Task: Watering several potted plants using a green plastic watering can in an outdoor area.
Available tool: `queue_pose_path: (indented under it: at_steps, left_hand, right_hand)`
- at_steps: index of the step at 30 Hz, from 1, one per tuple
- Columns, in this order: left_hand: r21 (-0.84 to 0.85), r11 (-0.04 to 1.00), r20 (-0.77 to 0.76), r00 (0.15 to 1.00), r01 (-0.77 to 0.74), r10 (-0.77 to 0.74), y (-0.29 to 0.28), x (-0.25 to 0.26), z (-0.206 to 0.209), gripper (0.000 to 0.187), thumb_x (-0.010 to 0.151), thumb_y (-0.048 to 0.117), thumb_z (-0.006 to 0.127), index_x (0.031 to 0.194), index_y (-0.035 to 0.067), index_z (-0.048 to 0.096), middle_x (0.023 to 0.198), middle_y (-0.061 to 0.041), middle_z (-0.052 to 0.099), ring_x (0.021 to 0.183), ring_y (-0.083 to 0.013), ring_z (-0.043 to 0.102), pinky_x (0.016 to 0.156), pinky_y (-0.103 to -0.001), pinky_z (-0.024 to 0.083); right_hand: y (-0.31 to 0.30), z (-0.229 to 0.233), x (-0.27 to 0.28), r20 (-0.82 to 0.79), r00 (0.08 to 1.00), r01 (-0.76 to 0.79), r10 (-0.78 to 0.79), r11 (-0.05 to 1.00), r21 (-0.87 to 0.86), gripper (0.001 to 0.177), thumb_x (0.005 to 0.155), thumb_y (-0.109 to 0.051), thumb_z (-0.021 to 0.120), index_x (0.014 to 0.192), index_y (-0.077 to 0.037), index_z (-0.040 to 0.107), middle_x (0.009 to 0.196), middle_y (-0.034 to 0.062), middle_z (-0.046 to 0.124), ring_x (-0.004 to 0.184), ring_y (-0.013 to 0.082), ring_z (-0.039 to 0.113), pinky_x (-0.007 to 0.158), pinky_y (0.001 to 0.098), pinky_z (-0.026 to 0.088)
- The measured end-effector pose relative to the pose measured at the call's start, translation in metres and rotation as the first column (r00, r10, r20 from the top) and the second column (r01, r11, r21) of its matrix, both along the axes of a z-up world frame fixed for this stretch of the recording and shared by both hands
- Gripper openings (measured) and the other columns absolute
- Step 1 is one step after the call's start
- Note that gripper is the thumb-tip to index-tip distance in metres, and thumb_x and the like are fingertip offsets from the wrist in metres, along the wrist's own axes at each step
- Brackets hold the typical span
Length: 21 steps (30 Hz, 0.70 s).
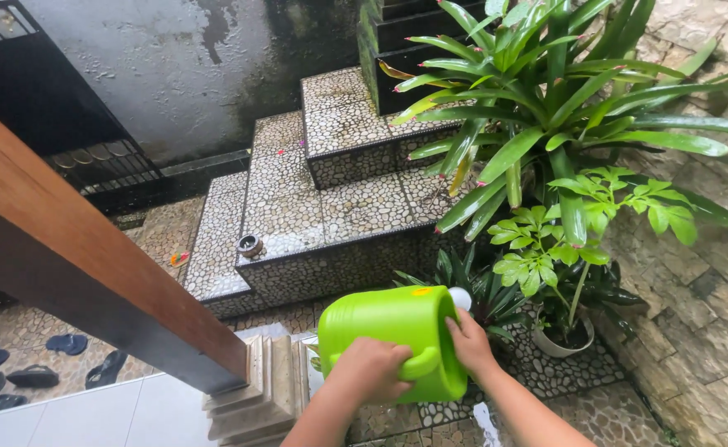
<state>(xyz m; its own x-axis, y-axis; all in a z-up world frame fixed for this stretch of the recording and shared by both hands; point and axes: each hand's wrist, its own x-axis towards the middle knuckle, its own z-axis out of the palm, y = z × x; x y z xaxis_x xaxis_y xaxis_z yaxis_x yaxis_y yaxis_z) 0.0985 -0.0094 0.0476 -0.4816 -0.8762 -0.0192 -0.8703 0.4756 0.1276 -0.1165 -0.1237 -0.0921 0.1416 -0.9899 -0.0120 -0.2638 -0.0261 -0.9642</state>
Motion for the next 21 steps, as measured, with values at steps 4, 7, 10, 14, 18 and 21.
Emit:
queue_pose_path:
  at_steps: [4,7,10,14,18,21]
  left_hand:
    - [0.204,0.979,0.151,0.988,0.007,-0.038,-0.012,-0.039,0.066,0.032,0.093,0.039,0.064,0.096,0.008,0.064,0.079,-0.007,0.068,0.068,-0.0300,0.066,0.061,-0.044,0.054]
    - [0.258,0.966,0.190,0.979,0.020,-0.071,-0.023,-0.054,0.069,0.032,0.091,0.039,0.061,0.101,0.010,0.068,0.084,-0.008,0.071,0.076,-0.0308,0.068,0.067,-0.044,0.055]
    - [0.177,0.979,0.201,0.970,0.104,-0.140,-0.032,-0.062,0.053,0.034,0.088,0.041,0.064,0.099,0.009,0.070,0.082,-0.010,0.073,0.074,-0.0342,0.070,0.064,-0.047,0.057]
    - [0.169,0.979,0.207,0.967,0.114,-0.149,-0.035,-0.065,0.046,0.039,0.090,0.046,0.060,0.101,0.010,0.070,0.081,-0.009,0.073,0.074,-0.0334,0.070,0.062,-0.046,0.056]
    - [0.183,0.981,0.172,0.980,0.069,-0.101,-0.025,-0.052,0.055,0.043,0.091,0.047,0.055,0.105,0.009,0.066,0.085,-0.010,0.073,0.077,-0.0354,0.070,0.064,-0.048,0.054]
    - [0.076,0.997,0.046,0.999,-0.006,0.003,-0.019,-0.015,0.024,0.035,0.087,0.043,0.066,0.099,0.010,0.064,0.084,-0.008,0.072,0.071,-0.0333,0.068,0.061,-0.047,0.053]
  right_hand:
    - [0.002,-0.013,-0.012,0.036,0.998,0.048,-0.051,0.997,0.065,0.026,0.102,-0.035,0.051,0.110,-0.014,0.064,0.095,0.0065,0.072,0.087,0.0197,0.067,0.076,0.0362,0.048]
    - [0.000,-0.026,-0.021,0.044,0.992,0.117,-0.122,0.987,0.107,0.032,0.101,-0.041,0.050,0.112,-0.014,0.066,0.098,0.0073,0.074,0.090,0.0195,0.067,0.077,0.0359,0.048]
    - [-0.001,-0.037,-0.027,0.066,0.988,0.133,-0.142,0.983,0.127,0.035,0.099,-0.042,0.052,0.115,-0.015,0.067,0.102,0.0090,0.077,0.093,0.0210,0.070,0.078,0.0369,0.050]
    - [0.000,-0.041,-0.033,0.010,0.990,0.136,-0.138,0.983,0.124,0.037,0.099,-0.045,0.052,0.111,-0.015,0.068,0.101,0.0086,0.077,0.092,0.0232,0.071,0.076,0.0390,0.050]
    - [-0.002,-0.033,-0.042,-0.105,0.993,0.067,-0.061,0.996,0.055,0.037,0.100,-0.047,0.049,0.098,-0.013,0.064,0.087,0.0057,0.073,0.083,0.0190,0.067,0.074,0.0354,0.046]
    - [0.009,0.004,-0.044,0.191,0.978,-0.084,0.086,0.996,-0.019,0.040,0.104,-0.031,0.044,0.110,-0.004,0.073,0.103,0.0137,0.076,0.096,0.0251,0.069,0.086,0.0381,0.053]
